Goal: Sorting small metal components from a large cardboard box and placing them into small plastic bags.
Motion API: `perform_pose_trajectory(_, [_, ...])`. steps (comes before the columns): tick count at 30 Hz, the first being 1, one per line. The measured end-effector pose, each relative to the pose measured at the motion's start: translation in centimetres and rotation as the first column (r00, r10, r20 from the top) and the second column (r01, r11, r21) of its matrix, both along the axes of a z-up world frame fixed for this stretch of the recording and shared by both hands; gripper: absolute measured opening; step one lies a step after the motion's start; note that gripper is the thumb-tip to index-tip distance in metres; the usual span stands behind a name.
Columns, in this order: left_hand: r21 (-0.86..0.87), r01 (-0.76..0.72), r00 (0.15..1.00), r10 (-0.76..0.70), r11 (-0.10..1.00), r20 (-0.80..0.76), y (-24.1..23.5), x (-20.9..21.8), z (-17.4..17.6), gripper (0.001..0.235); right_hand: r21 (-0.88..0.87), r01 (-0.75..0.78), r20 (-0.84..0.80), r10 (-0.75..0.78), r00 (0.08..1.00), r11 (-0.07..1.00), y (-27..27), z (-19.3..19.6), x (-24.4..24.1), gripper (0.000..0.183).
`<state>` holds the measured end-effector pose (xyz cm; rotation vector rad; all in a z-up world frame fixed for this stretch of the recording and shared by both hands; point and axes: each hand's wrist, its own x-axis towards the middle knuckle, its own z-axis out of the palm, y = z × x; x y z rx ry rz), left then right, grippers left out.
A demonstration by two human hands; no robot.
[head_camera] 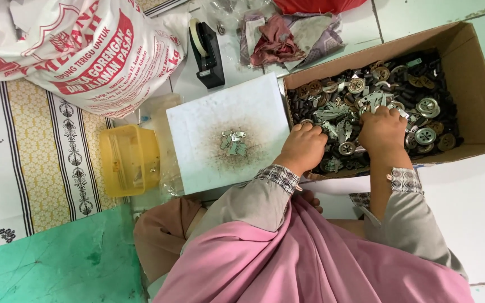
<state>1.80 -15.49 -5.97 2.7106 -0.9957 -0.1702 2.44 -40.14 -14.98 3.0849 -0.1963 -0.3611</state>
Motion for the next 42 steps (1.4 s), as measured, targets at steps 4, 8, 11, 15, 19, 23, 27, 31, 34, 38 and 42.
perform_pose_trajectory(4, [0.018, 0.011, 0.999, -0.01, 1.0, -0.043, 0.0, 0.0, -0.4, 0.021, 0.001, -0.039, -0.022, 0.039, 0.999, 0.999, 2.1, 4.6, -0.4, 0.025])
perform_pose_trajectory(8, [0.049, 0.011, 0.996, -0.007, 0.999, -0.085, -0.1, 0.1, 0.6, 0.02, 0.167, -0.003, -0.233, 0.043, 0.972, 0.986, 4.4, 8.5, -0.8, 0.044])
perform_pose_trajectory(11, [0.044, 0.016, 0.995, -0.012, 0.999, -0.1, 0.0, 0.2, 1.0, 0.021, 0.124, 0.043, -0.292, -0.005, 0.956, 0.991, 4.8, 11.5, -0.2, 0.062])
perform_pose_trajectory(15, [0.013, 0.026, 0.997, -0.025, 1.0, -0.069, 0.0, 0.4, 0.9, 0.018, 0.118, 0.15, -0.36, -0.099, 0.928, 0.982, 3.2, 12.1, 0.6, 0.07])
perform_pose_trajectory(19, [0.0, 0.03, 0.999, -0.03, 1.0, -0.046, 0.0, 0.4, 0.8, 0.016, 0.064, 0.212, -0.372, -0.174, 0.912, 0.975, 3.4, 11.0, -0.7, 0.075])
perform_pose_trajectory(23, [-0.013, 0.022, 0.999, -0.023, 1.0, -0.049, 0.0, 0.2, -0.1, 0.018, 0.191, 0.122, -0.29, -0.063, 0.955, 0.974, 6.4, 9.4, -1.7, 0.061])
perform_pose_trajectory(27, [-0.081, -0.031, 0.994, 0.039, 0.996, 0.106, -0.1, 0.0, -1.7, 0.015, 0.423, 0.027, -0.306, 0.115, 0.945, 0.906, 9.0, -0.3, -0.9, 0.046])
perform_pose_trajectory(31, [-0.096, -0.019, 0.989, 0.032, 0.995, 0.145, 0.0, 0.1, -1.9, 0.011, 0.537, 0.08, -0.34, 0.129, 0.931, 0.84, 8.1, 11.7, -0.2, 0.045])
perform_pose_trajectory(34, [-0.085, -0.021, 0.991, 0.032, 0.996, 0.129, -0.1, 0.1, -1.3, 0.013, 0.654, 0.184, -0.329, 0.057, 0.943, 0.734, 4.6, 17.8, 0.5, 0.049])
perform_pose_trajectory(38, [0.001, -0.007, 1.0, 0.007, 1.0, 0.006, -0.1, 0.1, 0.1, 0.018, 0.571, 0.26, -0.17, -0.198, 0.965, 0.779, -2.3, 12.0, -0.1, 0.046])
perform_pose_trajectory(42, [0.07, 0.01, 0.995, -0.003, 0.997, -0.101, -0.6, 0.6, 4.6, 0.035, 0.344, 0.33, -0.187, -0.28, 0.942, 0.879, -5.6, 7.6, -0.1, 0.056])
